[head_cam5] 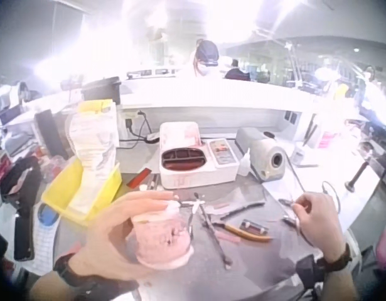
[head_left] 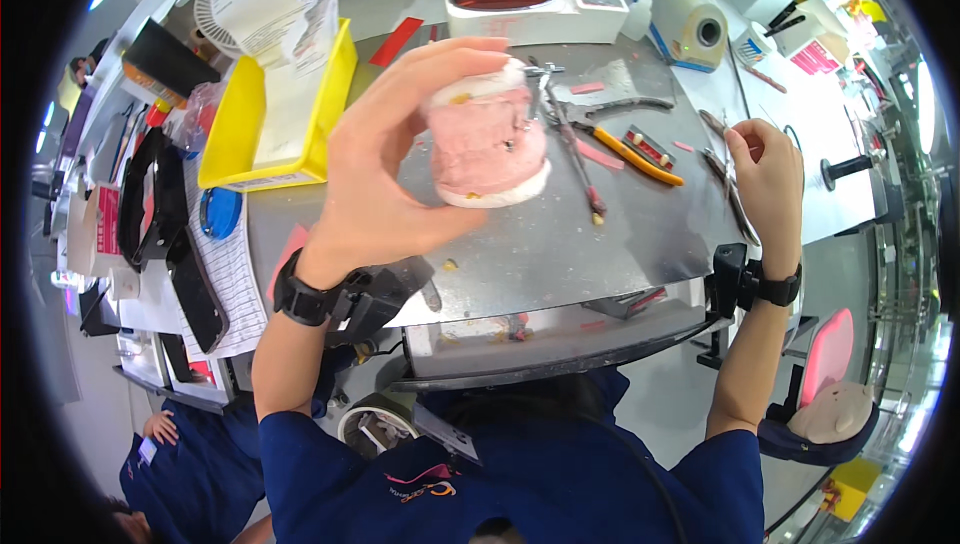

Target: The recorder is adjusting a partial denture and applying material to a dental mold in a laboratory setting.

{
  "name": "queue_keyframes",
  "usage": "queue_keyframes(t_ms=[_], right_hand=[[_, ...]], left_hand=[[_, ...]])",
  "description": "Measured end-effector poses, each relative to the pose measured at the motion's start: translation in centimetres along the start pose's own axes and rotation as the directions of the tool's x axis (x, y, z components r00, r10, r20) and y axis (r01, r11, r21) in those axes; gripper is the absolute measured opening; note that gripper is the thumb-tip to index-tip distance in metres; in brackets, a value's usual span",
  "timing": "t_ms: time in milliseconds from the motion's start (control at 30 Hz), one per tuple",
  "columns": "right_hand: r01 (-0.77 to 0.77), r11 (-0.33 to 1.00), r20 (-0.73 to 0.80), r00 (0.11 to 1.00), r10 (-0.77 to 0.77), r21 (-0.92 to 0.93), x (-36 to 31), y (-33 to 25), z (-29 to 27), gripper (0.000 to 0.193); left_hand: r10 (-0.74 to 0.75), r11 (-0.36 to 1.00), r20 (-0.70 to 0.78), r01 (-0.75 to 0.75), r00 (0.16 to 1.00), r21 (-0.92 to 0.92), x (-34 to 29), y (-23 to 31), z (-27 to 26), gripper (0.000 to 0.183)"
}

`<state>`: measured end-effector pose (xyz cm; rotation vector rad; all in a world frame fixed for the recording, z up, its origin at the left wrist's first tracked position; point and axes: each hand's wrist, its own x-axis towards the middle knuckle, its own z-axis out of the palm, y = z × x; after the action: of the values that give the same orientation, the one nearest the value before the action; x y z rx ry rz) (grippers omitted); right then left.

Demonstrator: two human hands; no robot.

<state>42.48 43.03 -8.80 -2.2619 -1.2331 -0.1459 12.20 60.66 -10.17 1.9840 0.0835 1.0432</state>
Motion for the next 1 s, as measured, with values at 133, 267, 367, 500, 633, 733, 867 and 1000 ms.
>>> queue_keyframes(t_ms=[133,267,367,500,633,733,867,1000], right_hand=[[0.031,0.992,0.063,0.997,-0.039,0.121,-0.4,-0.3,0.2,0.017],[0.124,0.931,0.206,0.957,-0.204,0.345,-1.9,-4.8,3.1,0.018],[0.200,0.927,0.243,0.928,-0.284,0.317,-1.6,-7.6,5.1,0.020],[0.223,0.952,0.303,0.911,-0.280,0.210,-0.8,-8.8,6.9,0.021],[0.171,0.928,0.281,0.921,-0.270,0.332,-0.9,-8.8,7.1,0.018],[-0.018,0.887,0.328,0.932,-0.152,0.462,-1.1,-8.6,5.8,0.016],[-0.172,0.776,0.183,0.980,0.073,0.607,-0.7,-5.5,3.0,0.017],[-0.239,0.763,0.062,0.965,0.254,0.600,1.1,-0.8,2.1,0.020]], left_hand=[[-0.004,1.000,-0.003,0.004,1.000,0.016,-0.1,-0.1,0.1,0.079],[-0.073,0.993,-0.011,0.072,0.997,-0.093,-0.2,0.0,0.2,0.079],[-0.086,0.983,0.007,0.086,0.996,-0.162,-0.1,0.1,0.1,0.078],[-0.053,0.988,0.029,0.056,0.998,-0.144,0.0,0.0,-0.3,0.078],[-0.036,0.985,0.028,0.040,0.999,-0.165,-0.2,-0.3,-0.2,0.078],[-0.037,0.987,0.025,0.040,0.999,-0.158,-0.2,-0.3,-0.1,0.077],[-0.037,0.998,0.007,0.037,0.999,-0.058,-0.1,-0.2,0.1,0.075],[-0.033,0.996,0.034,0.030,0.999,0.086,0.1,-0.3,0.4,0.065]])
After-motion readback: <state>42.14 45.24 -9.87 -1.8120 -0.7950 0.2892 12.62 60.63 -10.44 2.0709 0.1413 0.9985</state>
